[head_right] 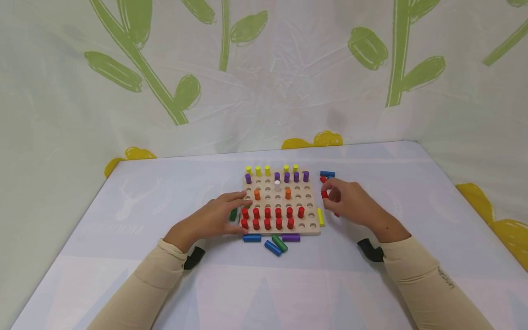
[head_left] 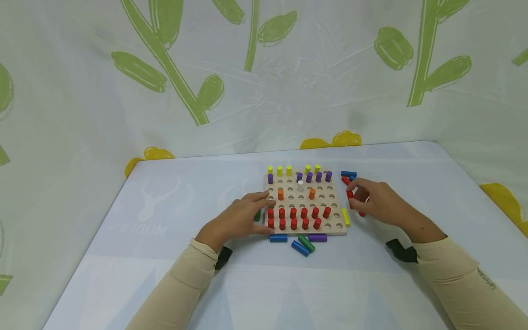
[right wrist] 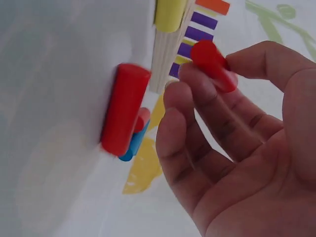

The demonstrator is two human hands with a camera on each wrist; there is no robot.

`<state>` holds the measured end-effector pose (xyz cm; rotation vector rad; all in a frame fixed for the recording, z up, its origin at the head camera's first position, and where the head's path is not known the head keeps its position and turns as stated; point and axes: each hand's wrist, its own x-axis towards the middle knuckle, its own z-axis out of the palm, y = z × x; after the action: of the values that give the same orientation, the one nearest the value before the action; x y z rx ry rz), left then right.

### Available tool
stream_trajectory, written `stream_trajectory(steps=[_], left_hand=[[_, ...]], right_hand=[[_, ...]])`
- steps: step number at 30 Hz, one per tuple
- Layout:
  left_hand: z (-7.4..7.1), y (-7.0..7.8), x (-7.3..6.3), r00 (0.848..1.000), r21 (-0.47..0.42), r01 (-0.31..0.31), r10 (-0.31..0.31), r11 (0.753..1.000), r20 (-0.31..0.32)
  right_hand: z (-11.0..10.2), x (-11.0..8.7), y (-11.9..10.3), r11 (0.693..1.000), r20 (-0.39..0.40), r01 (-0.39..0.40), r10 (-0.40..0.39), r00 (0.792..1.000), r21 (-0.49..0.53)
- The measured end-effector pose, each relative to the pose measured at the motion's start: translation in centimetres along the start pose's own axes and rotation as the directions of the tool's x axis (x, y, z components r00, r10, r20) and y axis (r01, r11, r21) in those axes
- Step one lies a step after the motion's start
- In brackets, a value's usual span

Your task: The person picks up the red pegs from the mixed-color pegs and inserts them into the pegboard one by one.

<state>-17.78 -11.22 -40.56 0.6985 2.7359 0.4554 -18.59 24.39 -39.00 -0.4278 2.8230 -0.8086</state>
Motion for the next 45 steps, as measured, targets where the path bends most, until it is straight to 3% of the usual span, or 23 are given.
stream_trajectory(steps=[7,16,45], left_hand=[[0.0,0.0,0.0,1.000,-0.002,0.001,-0.001,1.000,0.000],[-0.1,0.1,-0.1,1.000,-0.005,-0.001,0.001,1.000,-0.002],[-0.1,0.1,-0.1,1.000,-0.012,-0.005,0.005,1.000,-0.006]], right_hand=[[-0.1,-0.5,-1.1,0.995,-0.001,0.055,-0.055,0.998,0.081],[0.2,-1.1,-2.6,0.991,0.026,0.110,-0.112,0.993,0.072],[2.3,-1.5,-3.9,0.987,0.126,0.147,-0.155,0.980,0.065]])
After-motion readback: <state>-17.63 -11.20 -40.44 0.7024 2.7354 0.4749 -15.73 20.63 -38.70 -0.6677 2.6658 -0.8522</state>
